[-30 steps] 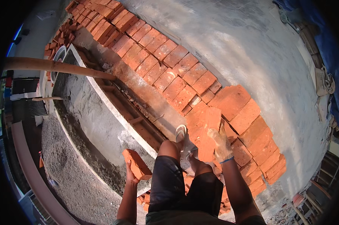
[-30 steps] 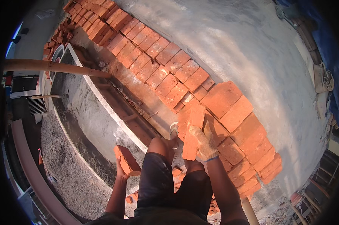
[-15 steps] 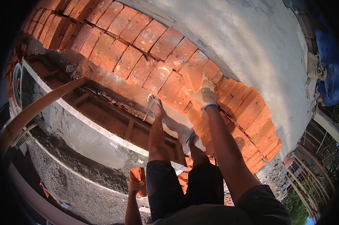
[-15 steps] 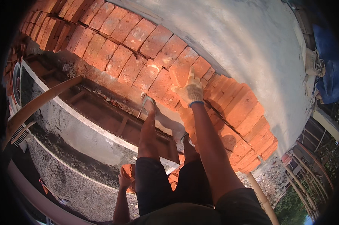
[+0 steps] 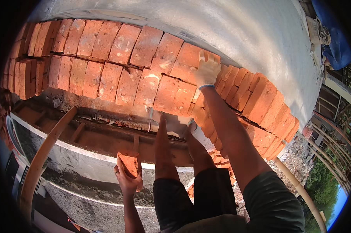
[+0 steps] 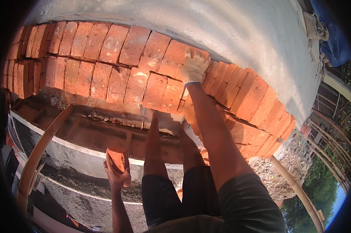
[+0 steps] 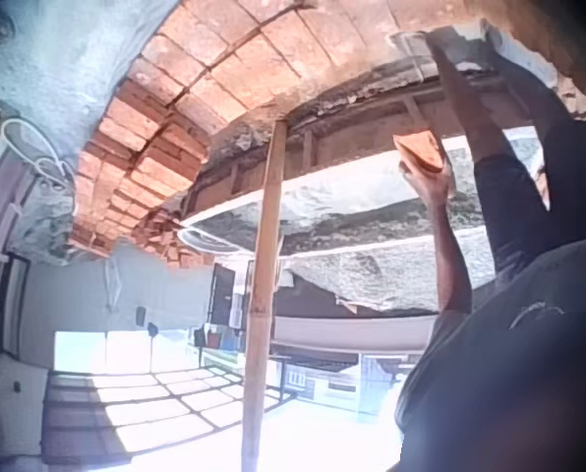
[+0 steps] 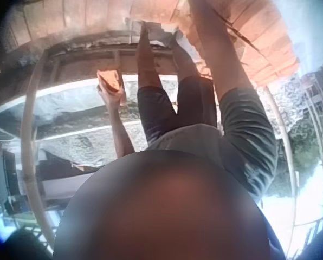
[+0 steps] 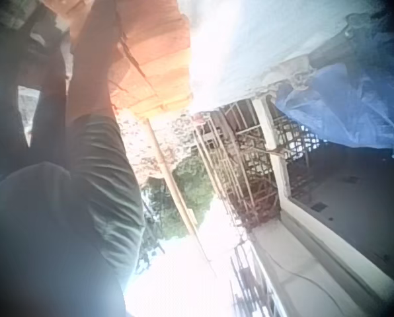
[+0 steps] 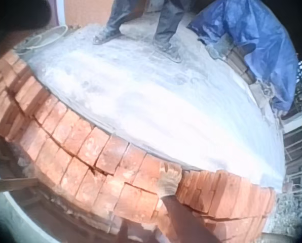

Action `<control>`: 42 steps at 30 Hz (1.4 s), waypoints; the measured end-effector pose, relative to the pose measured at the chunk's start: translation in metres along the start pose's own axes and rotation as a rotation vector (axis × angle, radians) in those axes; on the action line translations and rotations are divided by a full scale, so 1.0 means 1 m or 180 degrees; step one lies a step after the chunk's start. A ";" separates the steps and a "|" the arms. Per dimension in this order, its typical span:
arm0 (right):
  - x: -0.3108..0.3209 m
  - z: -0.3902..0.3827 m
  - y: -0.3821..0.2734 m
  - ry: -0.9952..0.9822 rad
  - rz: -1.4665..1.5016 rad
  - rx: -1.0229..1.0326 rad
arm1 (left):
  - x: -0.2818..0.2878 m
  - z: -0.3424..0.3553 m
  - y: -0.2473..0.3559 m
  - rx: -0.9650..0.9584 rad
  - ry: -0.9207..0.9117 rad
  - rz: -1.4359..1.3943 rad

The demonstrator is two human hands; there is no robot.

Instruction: The person repeatedly picks up red bricks from a pile on the floor and places them onto a partially built brick wall. They adjust each brick by hand to fit it into the wall structure. The task continues throughout the clip with the wall growing higher.

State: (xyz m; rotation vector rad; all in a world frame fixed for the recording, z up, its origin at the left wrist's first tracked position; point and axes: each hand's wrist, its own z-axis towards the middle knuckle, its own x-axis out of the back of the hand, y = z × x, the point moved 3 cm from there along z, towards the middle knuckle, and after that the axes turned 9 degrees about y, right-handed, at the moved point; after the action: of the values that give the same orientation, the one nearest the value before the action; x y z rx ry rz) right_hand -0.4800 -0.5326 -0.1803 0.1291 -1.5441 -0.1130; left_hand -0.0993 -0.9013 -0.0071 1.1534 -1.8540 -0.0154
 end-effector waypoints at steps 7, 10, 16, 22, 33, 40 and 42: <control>0.044 -0.177 -0.012 -0.2768 0.4568 -0.3700 | -0.121 0.139 0.164 -0.2643 -0.0825 0.1942; 0.049 -0.199 -0.011 -0.2114 0.5516 -0.4322 | -0.191 0.180 0.243 -0.4000 -0.0974 0.2354; -0.040 -0.147 0.029 -0.1566 0.3843 -0.3942 | -0.276 0.214 0.307 -0.4566 0.0304 0.2859; -0.069 -0.127 0.038 -0.1491 0.3055 -0.3687 | -0.253 0.242 0.238 -0.1361 -0.0138 0.1422; -0.084 -0.131 0.033 -0.1138 0.3402 -0.4246 | -0.270 0.277 0.243 -0.1339 -0.0460 0.0682; -0.096 -0.137 0.031 -0.0748 0.3743 -0.4814 | -0.268 0.275 0.250 -0.1410 -0.0480 0.0695; -0.098 -0.140 0.030 -0.0874 0.3792 -0.4916 | -0.268 0.277 0.248 -0.1407 -0.0490 0.0862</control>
State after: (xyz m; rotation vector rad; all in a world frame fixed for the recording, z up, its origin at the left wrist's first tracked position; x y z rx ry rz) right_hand -0.3427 -0.4858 -0.2755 -2.0218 -1.1868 -0.3344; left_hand -0.4305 -0.6885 -0.2418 0.6069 -1.9978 -0.3510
